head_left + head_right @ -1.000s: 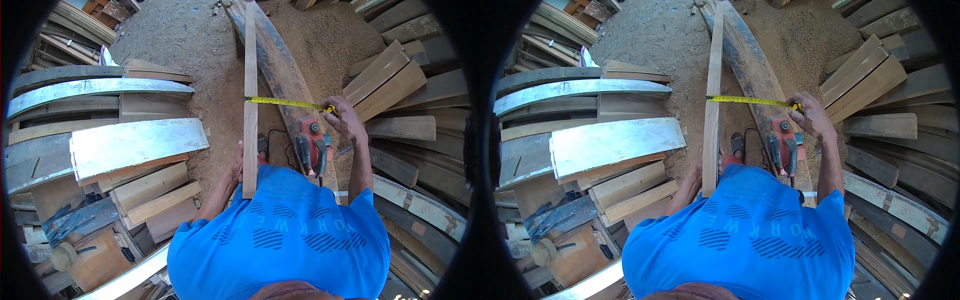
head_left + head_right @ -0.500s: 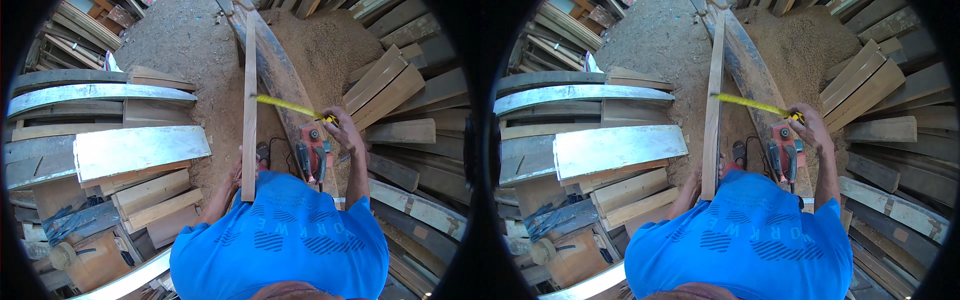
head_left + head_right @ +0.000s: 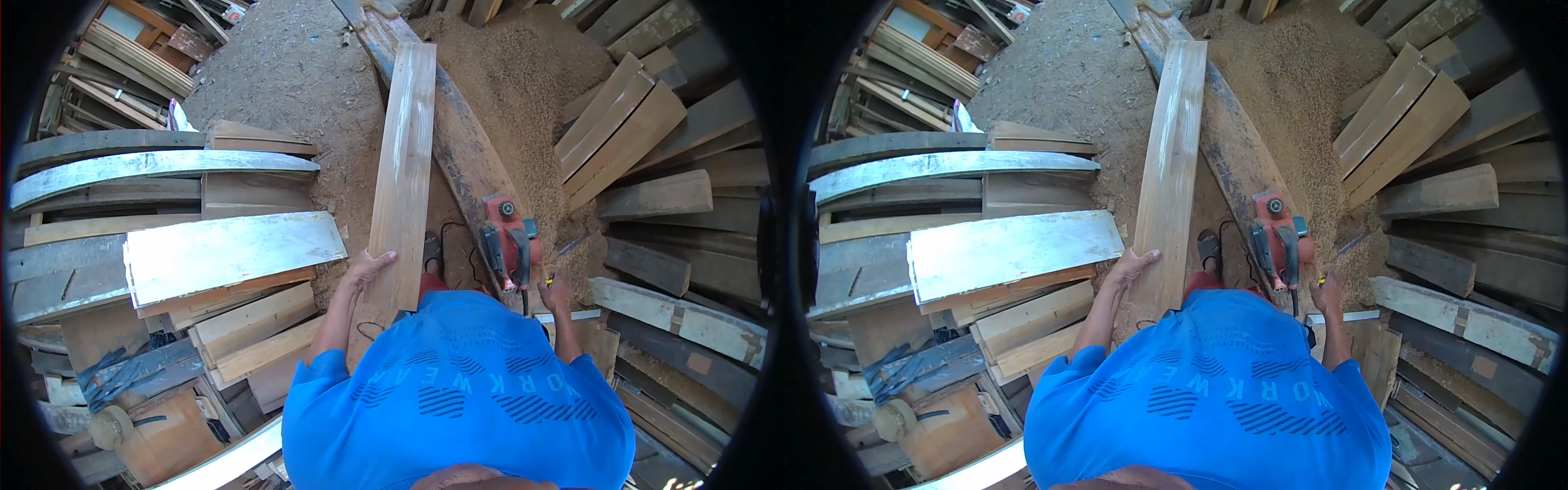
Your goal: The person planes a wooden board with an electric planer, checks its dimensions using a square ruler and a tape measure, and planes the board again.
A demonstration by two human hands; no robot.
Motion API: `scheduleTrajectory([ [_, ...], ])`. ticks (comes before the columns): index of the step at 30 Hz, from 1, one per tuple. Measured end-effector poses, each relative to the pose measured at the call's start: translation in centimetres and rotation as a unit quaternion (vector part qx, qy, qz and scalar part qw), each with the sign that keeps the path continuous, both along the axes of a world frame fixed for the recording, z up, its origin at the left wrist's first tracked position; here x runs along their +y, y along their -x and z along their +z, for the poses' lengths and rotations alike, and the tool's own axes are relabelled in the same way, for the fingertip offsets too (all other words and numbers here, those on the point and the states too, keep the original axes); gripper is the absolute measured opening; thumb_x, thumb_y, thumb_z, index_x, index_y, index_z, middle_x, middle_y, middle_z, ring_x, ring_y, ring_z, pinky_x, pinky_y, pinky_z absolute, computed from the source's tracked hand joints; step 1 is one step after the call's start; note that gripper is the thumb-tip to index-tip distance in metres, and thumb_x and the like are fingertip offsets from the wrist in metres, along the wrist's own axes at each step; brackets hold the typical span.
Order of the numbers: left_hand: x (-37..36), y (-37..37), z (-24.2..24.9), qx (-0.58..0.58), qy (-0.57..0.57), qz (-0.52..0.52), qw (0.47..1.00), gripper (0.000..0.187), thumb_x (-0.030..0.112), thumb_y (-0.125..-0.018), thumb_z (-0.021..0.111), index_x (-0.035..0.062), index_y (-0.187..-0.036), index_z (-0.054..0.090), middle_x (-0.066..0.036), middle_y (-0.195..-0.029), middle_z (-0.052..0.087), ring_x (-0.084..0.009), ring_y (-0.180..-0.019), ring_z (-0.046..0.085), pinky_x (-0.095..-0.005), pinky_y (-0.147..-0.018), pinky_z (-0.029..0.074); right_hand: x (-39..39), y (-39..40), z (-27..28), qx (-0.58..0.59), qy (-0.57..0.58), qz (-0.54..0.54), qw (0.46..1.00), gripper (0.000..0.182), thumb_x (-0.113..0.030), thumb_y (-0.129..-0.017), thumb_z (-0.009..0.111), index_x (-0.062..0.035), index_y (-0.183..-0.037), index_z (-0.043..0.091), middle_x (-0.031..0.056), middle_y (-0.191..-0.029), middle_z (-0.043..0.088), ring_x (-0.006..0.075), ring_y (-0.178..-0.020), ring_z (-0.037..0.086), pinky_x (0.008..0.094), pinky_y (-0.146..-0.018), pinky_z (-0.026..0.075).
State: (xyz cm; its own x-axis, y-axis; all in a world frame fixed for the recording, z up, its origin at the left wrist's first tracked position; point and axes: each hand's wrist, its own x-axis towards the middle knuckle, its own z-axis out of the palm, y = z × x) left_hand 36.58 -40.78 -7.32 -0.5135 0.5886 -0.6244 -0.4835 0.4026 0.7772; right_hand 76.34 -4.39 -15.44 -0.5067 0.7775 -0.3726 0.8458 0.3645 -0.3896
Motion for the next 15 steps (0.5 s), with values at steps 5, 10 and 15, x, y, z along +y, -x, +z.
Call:
scheduleTrajectory([
  [5,0.2,-1.0,-6.1,0.001,0.037,-0.004,0.999,0.085,0.044,-0.076,0.088,-0.0003,-0.140,0.053,-0.015,-0.124,0.067,-0.0256,-0.112,0.066,-0.0419,-0.097,0.053,-3.8,-2.2,-3.5,0.025,-0.032,-0.022,0.999,0.057,-0.025,-0.078,0.077,0.0012,-0.124,0.056,0.0256,-0.113,0.064,0.0444,-0.106,0.061,0.0524,-0.095,0.047],
  [10,1.4,-2.3,-8.1,-0.035,0.079,0.006,0.996,0.081,0.042,-0.076,0.088,0.0000,-0.138,0.055,-0.015,-0.122,0.069,-0.0255,-0.107,0.068,-0.0423,-0.093,0.055,-0.2,-0.8,-0.8,-0.086,0.015,-0.031,0.996,0.054,-0.030,-0.083,0.072,0.0020,-0.124,0.057,0.0262,-0.119,0.062,0.0444,-0.110,0.060,0.0530,-0.097,0.046],
  [15,1.5,-2.5,-9.4,-0.042,0.081,0.031,0.995,0.071,0.036,-0.079,0.087,0.0003,-0.134,0.060,-0.014,-0.119,0.071,-0.0240,-0.104,0.070,-0.0404,-0.090,0.056,2.8,9.0,9.2,0.067,-0.227,0.041,0.971,0.039,-0.030,-0.092,0.061,-0.0017,-0.119,0.062,0.0243,-0.117,0.064,0.0420,-0.106,0.062,0.0492,-0.095,0.048],
])
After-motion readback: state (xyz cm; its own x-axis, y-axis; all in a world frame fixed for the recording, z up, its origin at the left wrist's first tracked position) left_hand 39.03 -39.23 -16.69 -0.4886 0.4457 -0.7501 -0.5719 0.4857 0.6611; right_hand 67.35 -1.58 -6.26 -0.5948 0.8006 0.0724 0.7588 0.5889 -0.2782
